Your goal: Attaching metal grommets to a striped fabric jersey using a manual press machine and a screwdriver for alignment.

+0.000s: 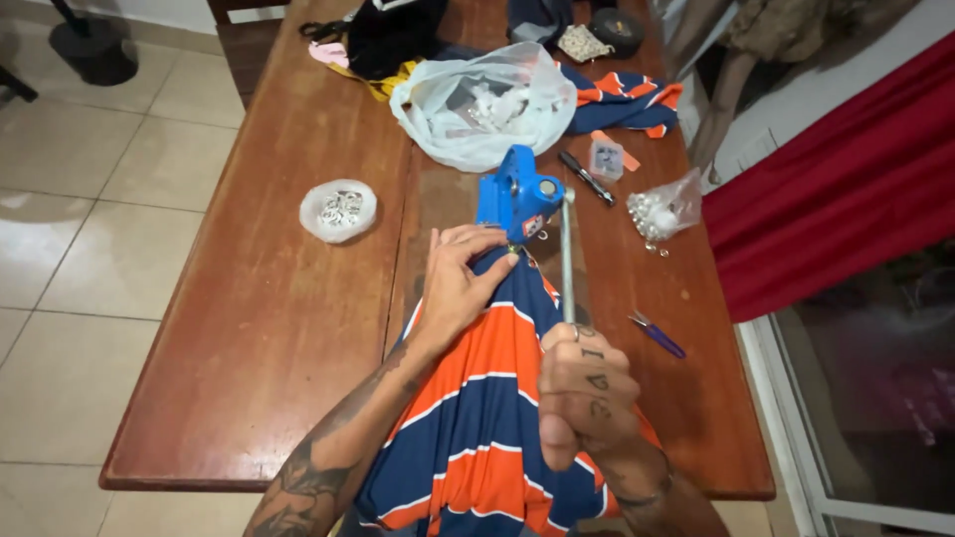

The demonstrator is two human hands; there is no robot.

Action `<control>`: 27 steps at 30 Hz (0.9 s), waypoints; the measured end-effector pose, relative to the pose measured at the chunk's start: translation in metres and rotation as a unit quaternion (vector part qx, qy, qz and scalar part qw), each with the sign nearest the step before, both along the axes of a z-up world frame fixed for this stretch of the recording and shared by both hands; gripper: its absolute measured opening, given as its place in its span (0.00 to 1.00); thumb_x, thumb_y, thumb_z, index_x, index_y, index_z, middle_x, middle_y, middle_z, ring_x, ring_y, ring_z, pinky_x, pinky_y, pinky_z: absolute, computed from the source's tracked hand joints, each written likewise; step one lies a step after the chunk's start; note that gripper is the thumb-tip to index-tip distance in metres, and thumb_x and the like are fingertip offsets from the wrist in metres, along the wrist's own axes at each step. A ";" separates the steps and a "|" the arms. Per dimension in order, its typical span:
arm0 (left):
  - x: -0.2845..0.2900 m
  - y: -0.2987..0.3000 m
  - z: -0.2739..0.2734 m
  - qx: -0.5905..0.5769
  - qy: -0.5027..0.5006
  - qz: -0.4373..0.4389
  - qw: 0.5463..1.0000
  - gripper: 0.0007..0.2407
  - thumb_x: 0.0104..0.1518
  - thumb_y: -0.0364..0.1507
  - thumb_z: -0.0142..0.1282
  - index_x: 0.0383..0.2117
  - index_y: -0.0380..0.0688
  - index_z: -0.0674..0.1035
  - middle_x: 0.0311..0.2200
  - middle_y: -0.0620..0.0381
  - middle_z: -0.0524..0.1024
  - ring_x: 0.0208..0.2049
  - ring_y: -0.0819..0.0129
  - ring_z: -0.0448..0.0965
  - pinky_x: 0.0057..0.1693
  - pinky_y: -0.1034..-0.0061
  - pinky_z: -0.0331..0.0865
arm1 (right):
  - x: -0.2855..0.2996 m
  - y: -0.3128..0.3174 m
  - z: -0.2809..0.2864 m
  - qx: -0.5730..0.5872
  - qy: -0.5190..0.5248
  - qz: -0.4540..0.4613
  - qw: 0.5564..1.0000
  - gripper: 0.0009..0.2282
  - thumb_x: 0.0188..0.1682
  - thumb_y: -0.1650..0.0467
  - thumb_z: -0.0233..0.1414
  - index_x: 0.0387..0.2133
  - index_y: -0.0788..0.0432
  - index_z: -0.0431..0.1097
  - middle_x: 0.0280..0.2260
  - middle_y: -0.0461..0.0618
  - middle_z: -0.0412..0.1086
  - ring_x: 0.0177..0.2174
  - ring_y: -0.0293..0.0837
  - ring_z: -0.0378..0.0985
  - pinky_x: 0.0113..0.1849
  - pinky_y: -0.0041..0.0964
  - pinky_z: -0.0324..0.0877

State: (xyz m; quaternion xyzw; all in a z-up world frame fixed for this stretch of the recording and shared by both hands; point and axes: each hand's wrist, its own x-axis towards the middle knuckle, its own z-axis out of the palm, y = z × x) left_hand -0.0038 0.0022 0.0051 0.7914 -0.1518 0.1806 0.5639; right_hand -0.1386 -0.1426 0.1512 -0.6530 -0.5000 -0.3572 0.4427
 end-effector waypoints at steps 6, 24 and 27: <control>0.000 -0.007 -0.012 -0.015 0.024 -0.001 1.000 0.11 0.66 0.43 0.76 0.51 0.61 0.95 0.57 0.66 0.94 0.67 0.62 0.86 0.83 0.29 0.43 | 0.012 -0.013 0.036 0.018 0.092 0.100 0.991 0.23 0.64 0.72 0.44 0.14 0.49 0.55 0.15 0.38 0.59 0.15 0.40 0.61 0.33 0.45 0.63; -0.001 0.042 0.023 0.009 0.147 -0.060 0.987 0.24 0.71 0.43 0.66 0.72 0.55 0.84 0.59 0.54 0.94 0.57 0.62 0.96 0.65 0.65 0.83 | 0.250 -0.078 0.061 0.162 0.503 -0.150 0.835 0.35 0.70 0.54 0.47 0.89 0.49 0.48 0.61 0.51 0.79 0.52 0.41 0.90 0.45 0.27 0.86; 0.019 0.045 0.005 0.069 0.276 -0.073 0.956 0.25 0.72 0.53 0.66 0.71 0.61 0.85 0.56 0.52 0.93 0.61 0.41 0.92 0.68 0.39 0.82 | 0.178 -0.110 -0.058 -0.043 0.382 -0.225 0.895 0.17 0.75 0.65 0.52 0.44 0.69 0.80 0.36 0.66 0.79 0.41 0.59 0.82 0.50 0.62 0.78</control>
